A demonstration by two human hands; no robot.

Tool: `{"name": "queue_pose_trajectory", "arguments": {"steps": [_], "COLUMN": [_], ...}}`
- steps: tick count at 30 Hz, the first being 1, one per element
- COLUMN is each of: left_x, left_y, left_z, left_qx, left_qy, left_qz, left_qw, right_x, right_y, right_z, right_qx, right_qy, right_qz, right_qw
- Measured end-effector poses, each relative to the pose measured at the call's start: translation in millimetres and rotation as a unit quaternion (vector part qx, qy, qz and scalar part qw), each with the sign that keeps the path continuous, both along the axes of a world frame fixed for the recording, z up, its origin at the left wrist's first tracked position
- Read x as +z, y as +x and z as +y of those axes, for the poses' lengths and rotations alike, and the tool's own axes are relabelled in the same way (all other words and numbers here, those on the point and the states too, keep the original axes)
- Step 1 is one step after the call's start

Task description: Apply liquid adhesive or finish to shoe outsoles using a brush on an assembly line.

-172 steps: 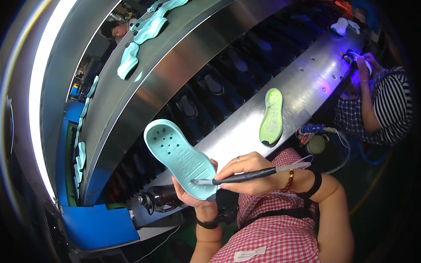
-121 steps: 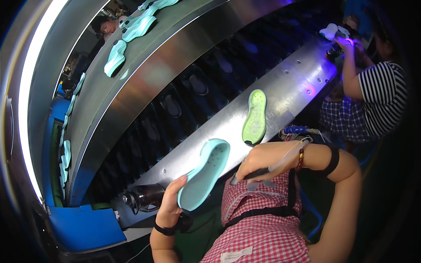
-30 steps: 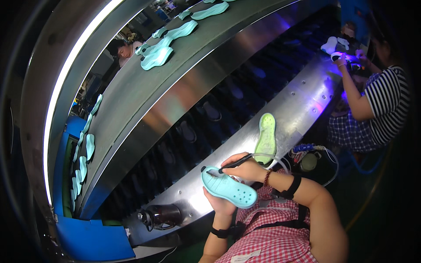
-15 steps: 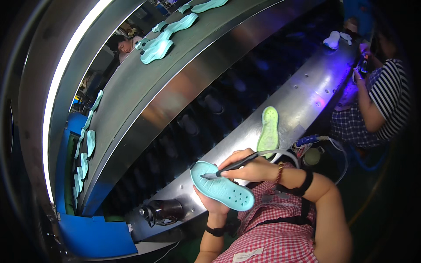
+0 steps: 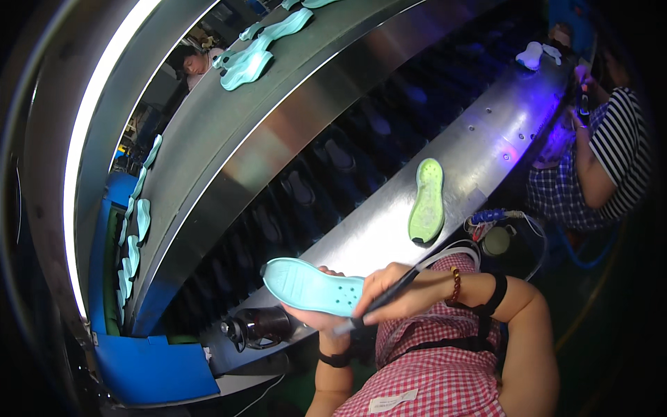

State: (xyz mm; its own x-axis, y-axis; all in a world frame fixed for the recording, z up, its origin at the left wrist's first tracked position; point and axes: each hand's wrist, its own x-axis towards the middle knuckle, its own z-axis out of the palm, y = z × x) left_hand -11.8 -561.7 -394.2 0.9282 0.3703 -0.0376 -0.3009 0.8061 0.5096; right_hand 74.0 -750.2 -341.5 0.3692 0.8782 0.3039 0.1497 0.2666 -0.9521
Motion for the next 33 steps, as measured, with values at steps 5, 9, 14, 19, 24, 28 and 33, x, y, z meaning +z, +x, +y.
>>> {"name": "queue_pose_trajectory", "arguments": {"steps": [5,9,14,19,24,28,33], "left_x": [9.8,23.7,33.2,47.4,30.1,13.9,18.7], "left_y": [7.7,2.7,7.1,6.2,-2.1,-14.0,-10.1], "left_z": [1.2,-2.4,3.1,0.0,-25.4,0.2,16.5], "left_qx": [0.082,0.106,0.067,0.029,0.004,-0.131,-0.203], "left_qy": [0.039,0.039,0.076,0.1,0.017,0.028,0.123], "left_qz": [-0.04,-0.069,-0.091,-0.105,-0.012,-0.027,0.131], "left_qw": [0.995,0.991,0.991,0.989,1.0,0.991,0.963], "right_x": [-12.9,-3.9,-16.9,-30.8,-28.9,-1.9,-1.7], "right_y": [3.6,9.2,5.2,3.0,-12.3,-1.5,-4.1], "right_z": [-1.3,-9.3,-2.6,4.3,10.3,-4.8,-4.3], "right_qx": [-0.034,-0.025,0.009,-0.027,-0.053,0.011,0.008], "right_qy": [0.019,-0.001,0.011,-0.001,0.041,-0.071,-0.028], "right_qz": [-0.045,0.04,-0.008,0.268,0.333,0.141,-0.003], "right_qw": [0.998,0.999,1.0,0.963,0.941,0.987,1.0]}}
